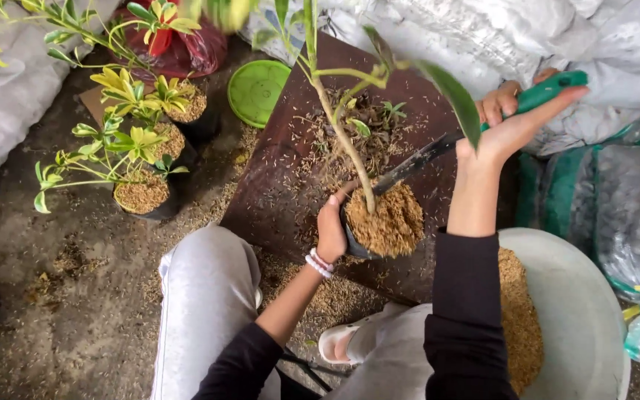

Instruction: A person is repotting a plant by removing it from a small nursery bag and placing it into a larger container with fresh substrate.

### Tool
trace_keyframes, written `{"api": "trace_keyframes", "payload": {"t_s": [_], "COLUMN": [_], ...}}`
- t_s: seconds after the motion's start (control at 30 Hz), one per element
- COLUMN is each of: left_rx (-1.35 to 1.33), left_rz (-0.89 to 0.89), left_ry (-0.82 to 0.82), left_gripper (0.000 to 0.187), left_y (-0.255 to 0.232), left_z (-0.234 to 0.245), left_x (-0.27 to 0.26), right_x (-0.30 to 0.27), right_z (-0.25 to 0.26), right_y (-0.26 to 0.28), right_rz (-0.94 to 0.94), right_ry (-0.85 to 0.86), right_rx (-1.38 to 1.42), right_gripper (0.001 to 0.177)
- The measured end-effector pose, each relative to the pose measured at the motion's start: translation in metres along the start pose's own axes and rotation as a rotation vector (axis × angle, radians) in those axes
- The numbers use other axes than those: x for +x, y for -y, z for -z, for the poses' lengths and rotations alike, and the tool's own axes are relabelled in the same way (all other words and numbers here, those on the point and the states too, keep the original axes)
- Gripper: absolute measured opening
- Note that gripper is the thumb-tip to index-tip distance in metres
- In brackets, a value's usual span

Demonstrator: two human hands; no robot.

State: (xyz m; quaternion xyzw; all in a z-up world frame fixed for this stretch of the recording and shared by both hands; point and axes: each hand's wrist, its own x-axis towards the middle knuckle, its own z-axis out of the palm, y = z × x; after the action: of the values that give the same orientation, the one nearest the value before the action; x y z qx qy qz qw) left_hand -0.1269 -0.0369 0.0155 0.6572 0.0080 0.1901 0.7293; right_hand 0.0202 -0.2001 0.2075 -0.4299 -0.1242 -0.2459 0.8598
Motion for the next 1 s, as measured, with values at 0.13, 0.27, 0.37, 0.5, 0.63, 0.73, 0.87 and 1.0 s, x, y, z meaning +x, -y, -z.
{"api": "trace_keyframes", "payload": {"t_s": [0.13,0.27,0.37,0.5,0.63,0.73,0.87,1.0], "left_rx": [0.036,0.070,0.059,-0.099,-0.067,-0.138,-0.138,0.034], "left_rz": [0.016,0.030,0.059,0.102,0.113,0.138,0.172,0.138], "left_ry": [0.012,-0.005,-0.028,-0.028,-0.049,-0.044,-0.024,-0.038], "left_gripper": [0.072,0.077,0.077,0.070,0.067,0.069,0.069,0.074], "left_y": [-0.006,-0.003,-0.003,-0.002,-0.003,0.002,-0.011,-0.017], "left_z": [-0.002,-0.002,-0.004,-0.001,0.001,0.002,0.002,-0.004], "left_x": [0.001,0.000,-0.001,0.004,-0.001,-0.004,-0.004,0.002], "right_x": [-0.006,-0.023,-0.034,-0.030,-0.029,-0.027,-0.020,-0.002], "right_z": [-0.022,-0.039,-0.060,-0.043,-0.011,-0.016,-0.036,-0.025], "right_y": [0.001,-0.002,0.002,-0.007,-0.015,-0.015,0.014,0.017], "right_rz": [-0.105,-0.165,-0.174,-0.239,-0.216,-0.256,-0.314,0.011], "right_ry": [0.144,0.246,0.317,0.134,0.180,0.209,-0.030,0.080], "right_rx": [0.059,0.061,-0.067,-0.095,-0.047,0.066,0.178,0.095], "right_gripper": [0.052,0.058,0.059,0.059,0.058,0.058,0.055,0.044]}}
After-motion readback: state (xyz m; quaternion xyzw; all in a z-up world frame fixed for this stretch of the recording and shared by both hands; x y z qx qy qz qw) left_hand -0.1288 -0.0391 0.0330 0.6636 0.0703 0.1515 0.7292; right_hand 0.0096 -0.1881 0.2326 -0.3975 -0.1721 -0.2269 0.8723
